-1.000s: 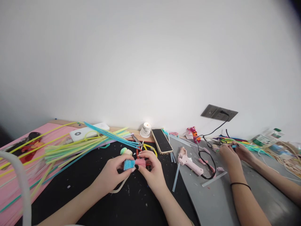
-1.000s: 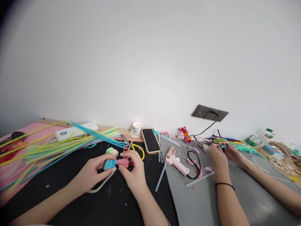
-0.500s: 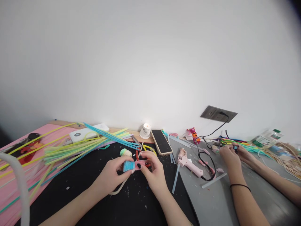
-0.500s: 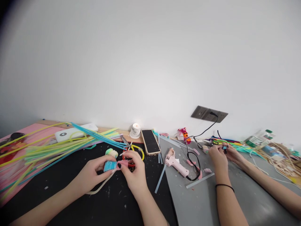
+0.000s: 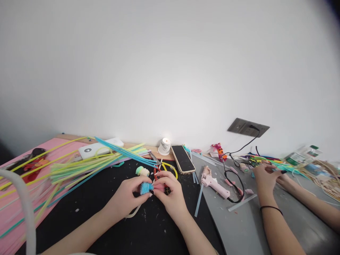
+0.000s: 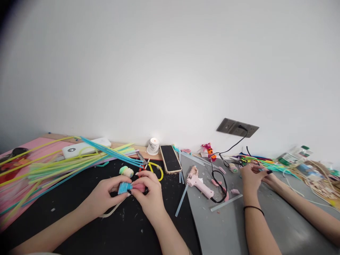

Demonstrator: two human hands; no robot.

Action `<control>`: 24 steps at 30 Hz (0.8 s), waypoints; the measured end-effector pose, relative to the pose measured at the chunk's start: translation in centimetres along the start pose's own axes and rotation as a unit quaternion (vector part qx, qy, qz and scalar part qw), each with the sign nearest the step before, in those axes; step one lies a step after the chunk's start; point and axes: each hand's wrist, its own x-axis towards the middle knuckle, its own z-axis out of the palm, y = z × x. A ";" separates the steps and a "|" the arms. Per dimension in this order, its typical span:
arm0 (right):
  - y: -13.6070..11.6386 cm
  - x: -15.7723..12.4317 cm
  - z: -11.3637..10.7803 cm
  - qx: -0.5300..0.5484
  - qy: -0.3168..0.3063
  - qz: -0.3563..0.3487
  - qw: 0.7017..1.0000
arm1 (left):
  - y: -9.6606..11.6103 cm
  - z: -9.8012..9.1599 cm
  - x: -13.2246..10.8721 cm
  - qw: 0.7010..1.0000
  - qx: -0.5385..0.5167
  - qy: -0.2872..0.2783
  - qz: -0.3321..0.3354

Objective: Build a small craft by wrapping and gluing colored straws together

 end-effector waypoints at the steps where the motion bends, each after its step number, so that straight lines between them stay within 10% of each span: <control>1: 0.0 0.0 0.0 -0.001 0.001 0.000 1.000 | 0.0 0.0 0.0 1.000 -0.001 0.002 0.000; 24: -0.4 -0.2 0.0 0.003 0.022 0.011 1.000 | 0.2 0.1 0.0 1.000 -0.025 -0.004 -0.003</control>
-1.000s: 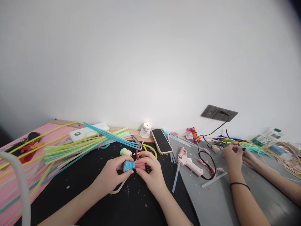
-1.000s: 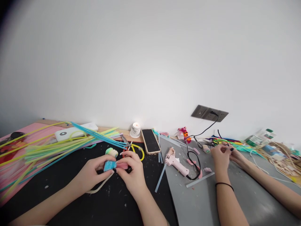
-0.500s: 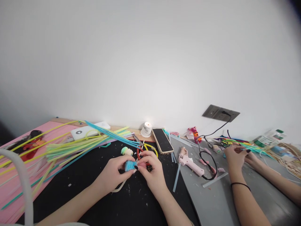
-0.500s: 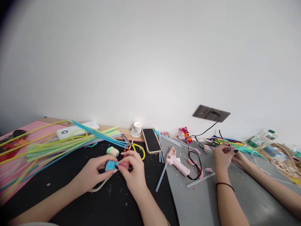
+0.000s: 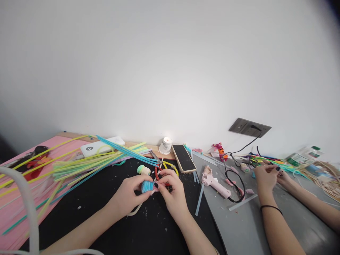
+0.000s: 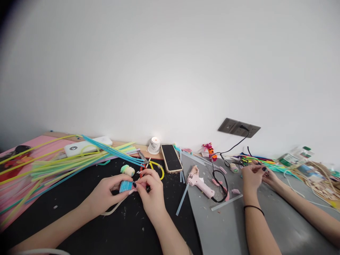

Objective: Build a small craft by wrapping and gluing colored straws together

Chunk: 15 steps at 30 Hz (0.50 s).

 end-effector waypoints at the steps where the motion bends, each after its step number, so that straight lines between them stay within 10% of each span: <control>1: 0.0 0.0 0.0 0.000 0.002 -0.002 1.000 | 0.0 0.0 0.0 1.000 -0.002 -0.002 0.000; 15: 0.0 0.1 0.1 0.061 -0.028 0.056 0.996 | 0.0 0.0 -0.1 1.000 0.023 -0.016 0.010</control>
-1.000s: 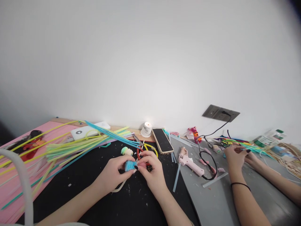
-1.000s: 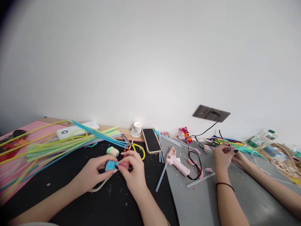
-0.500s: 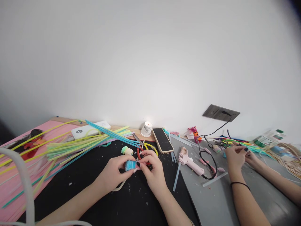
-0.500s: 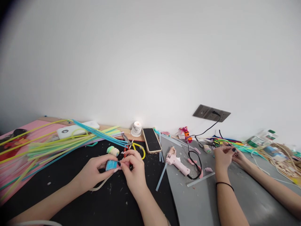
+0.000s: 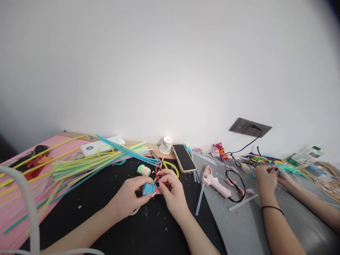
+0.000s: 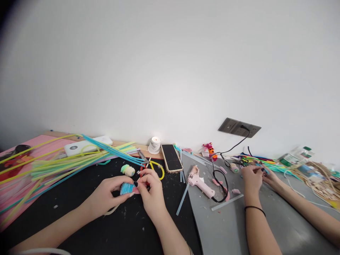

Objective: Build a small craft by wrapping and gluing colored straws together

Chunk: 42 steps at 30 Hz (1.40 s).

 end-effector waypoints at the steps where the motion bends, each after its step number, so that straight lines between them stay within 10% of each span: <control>1: 0.1 0.0 0.0 0.006 -0.005 0.005 1.000 | 0.0 0.0 0.0 1.000 0.002 -0.002 0.004; 17: 0.1 0.3 -1.2 -0.006 0.022 -0.045 0.999 | 0.1 0.0 -0.1 1.000 -0.006 0.005 -0.010; 31: 1.4 -0.1 -13.8 -0.134 0.495 0.026 0.858 | -1.6 0.1 0.3 0.996 -0.035 0.054 -0.062; 42: 1.8 -0.1 -13.5 -0.065 0.388 0.069 0.917 | -1.1 -0.1 0.0 0.995 -0.039 0.066 -0.068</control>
